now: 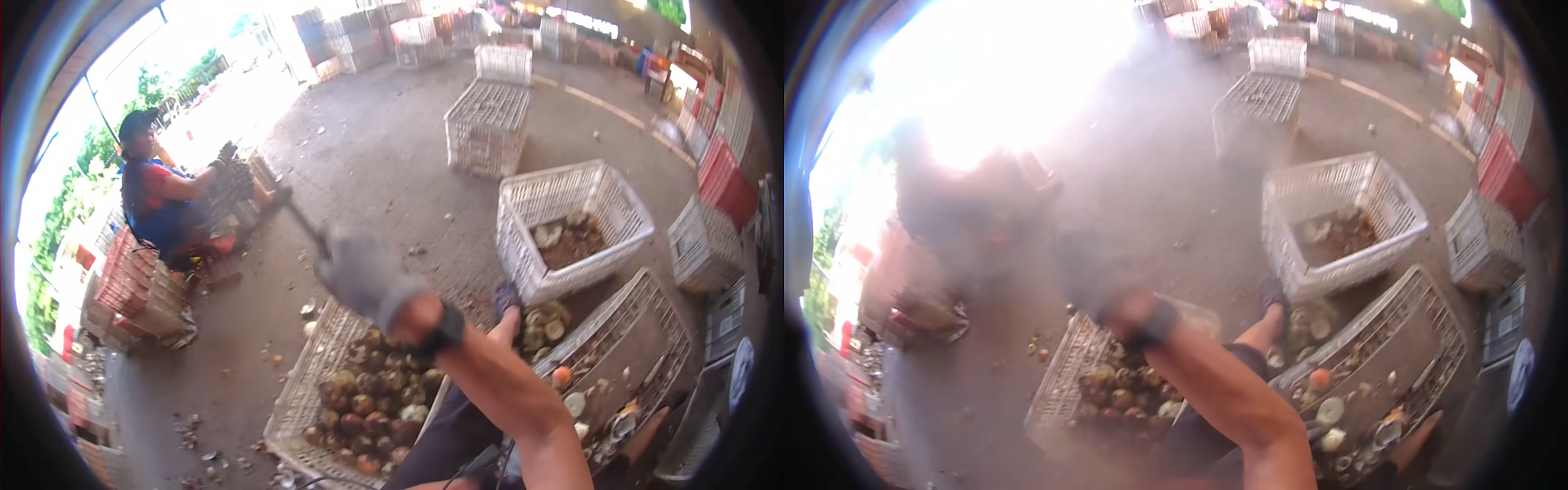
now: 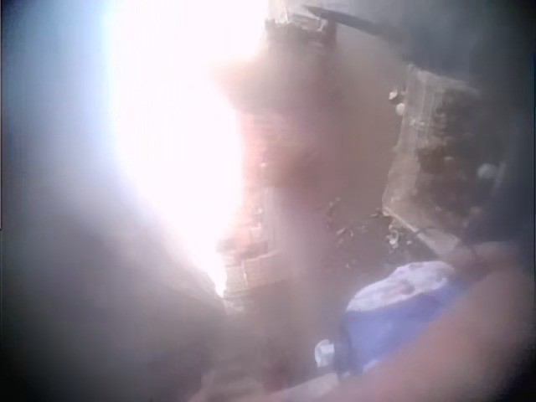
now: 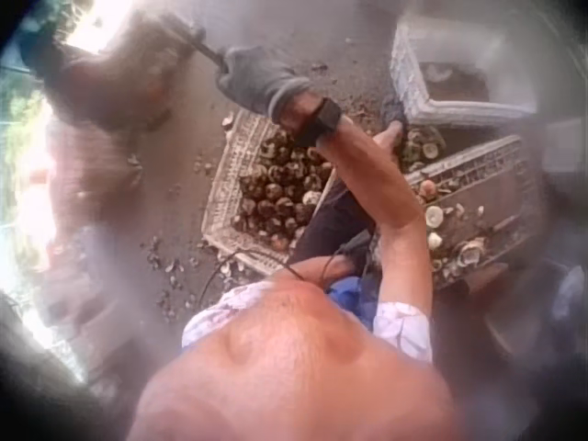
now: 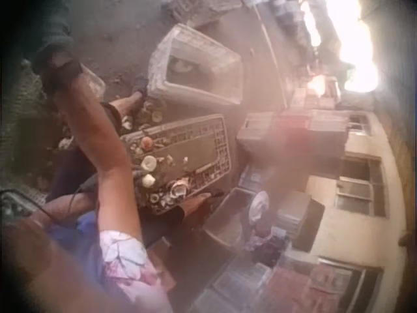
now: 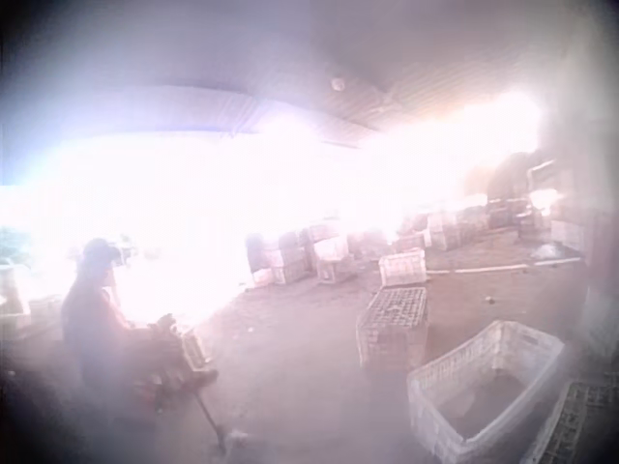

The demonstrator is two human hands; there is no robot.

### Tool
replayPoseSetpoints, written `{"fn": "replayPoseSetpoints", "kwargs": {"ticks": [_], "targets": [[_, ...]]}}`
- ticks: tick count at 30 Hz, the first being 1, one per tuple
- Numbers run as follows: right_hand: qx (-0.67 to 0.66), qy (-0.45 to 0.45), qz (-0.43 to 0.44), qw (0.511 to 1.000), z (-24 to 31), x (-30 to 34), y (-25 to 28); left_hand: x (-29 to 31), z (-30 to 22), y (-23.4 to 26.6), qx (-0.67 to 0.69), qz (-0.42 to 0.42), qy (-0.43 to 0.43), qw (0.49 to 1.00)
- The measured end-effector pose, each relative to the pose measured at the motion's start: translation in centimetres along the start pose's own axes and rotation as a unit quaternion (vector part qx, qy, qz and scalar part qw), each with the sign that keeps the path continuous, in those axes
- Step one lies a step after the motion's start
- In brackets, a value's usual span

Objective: Peeling and trimming tubers using a large cleaver while sitting in a processing area.

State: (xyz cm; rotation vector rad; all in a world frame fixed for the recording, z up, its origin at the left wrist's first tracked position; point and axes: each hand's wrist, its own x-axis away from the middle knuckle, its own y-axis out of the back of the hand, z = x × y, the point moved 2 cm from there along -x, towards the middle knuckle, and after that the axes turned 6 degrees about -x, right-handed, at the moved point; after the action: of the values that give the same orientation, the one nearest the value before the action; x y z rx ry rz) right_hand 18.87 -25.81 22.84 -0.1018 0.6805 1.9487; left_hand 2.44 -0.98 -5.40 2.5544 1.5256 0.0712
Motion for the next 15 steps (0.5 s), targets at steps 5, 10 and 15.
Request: {"fn": "replayPoseSetpoints", "kwargs": {"ticks": [5, 10, 15], "targets": [[0.040, -0.026, 0.007, 0.999, -1.8, 15.4, 3.7, 1.4, 1.0, -1.1, 0.031, 0.028, -0.011, 0.999], [-0.047, -0.312, -0.103, 0.943, -2.0, 28.8, 6.0, 1.7, 2.7, -2.7, 0.070, 0.015, -0.011, 0.997], [-0.092, -0.425, -0.252, 0.865, -0.8, 38.4, 6.5, -0.1, 6.6, -7.3, 0.137, 0.001, -0.001, 0.991]]}}
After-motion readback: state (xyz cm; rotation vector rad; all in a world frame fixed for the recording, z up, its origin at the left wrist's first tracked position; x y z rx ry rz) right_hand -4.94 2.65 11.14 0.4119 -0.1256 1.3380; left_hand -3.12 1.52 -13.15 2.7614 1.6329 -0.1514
